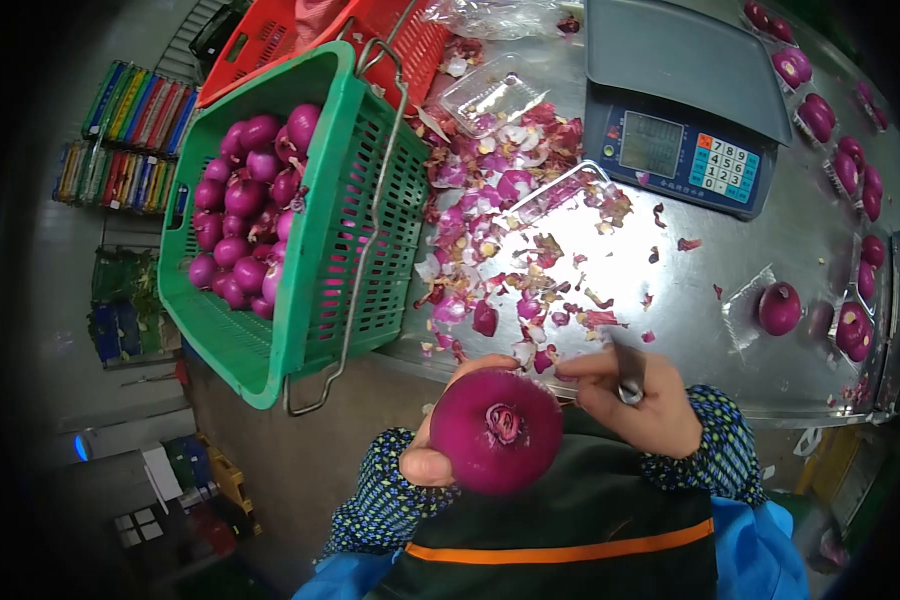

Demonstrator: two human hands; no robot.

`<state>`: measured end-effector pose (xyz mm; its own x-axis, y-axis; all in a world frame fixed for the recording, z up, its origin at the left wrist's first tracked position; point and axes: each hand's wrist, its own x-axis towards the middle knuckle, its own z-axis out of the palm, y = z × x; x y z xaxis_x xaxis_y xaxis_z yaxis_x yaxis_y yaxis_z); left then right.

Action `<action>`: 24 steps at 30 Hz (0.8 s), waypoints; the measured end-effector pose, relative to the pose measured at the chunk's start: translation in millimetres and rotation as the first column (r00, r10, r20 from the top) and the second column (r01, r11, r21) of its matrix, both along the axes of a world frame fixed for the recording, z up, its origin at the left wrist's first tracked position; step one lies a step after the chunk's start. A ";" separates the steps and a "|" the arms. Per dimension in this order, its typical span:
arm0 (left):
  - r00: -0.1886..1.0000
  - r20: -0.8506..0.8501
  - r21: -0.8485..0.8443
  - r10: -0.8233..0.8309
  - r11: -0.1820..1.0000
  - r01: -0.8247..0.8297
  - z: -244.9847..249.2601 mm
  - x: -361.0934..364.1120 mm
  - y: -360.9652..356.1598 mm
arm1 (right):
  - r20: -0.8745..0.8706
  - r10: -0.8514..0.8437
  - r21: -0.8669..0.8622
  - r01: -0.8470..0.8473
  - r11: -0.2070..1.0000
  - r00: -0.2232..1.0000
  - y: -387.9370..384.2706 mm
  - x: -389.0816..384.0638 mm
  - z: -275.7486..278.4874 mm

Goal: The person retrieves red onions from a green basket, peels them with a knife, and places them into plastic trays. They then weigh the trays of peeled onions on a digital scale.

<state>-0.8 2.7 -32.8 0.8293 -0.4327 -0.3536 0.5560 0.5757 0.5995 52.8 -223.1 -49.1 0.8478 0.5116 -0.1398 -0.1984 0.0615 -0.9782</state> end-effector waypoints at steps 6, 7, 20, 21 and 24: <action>0.998 -0.026 -0.002 0.059 0.998 -0.059 9.2 1.1 -0.5 | 0.567 0.065 -0.267 0.108 0.958 0.821 -7.2 -0.7 10.8; 0.997 -0.029 -0.022 0.076 0.997 -0.077 9.5 1.1 -1.4 | 0.252 0.060 -0.269 0.011 0.963 0.966 -5.8 -1.5 11.5; 0.993 -0.115 -0.106 0.016 0.994 -0.028 -8.3 -10.5 -12.0 | 0.178 0.003 0.030 -0.008 1.000 0.984 4.2 -22.7 3.7; 0.997 -0.078 -0.079 0.000 0.997 -0.006 -9.3 -10.7 -12.5 | 0.179 -0.001 0.028 -0.004 1.000 0.984 0.3 -17.9 7.4; 0.996 -0.092 -0.102 0.005 0.995 -0.014 -2.0 -12.4 -14.3 | 0.572 0.022 -0.208 0.120 0.971 0.820 -15.1 -5.9 2.9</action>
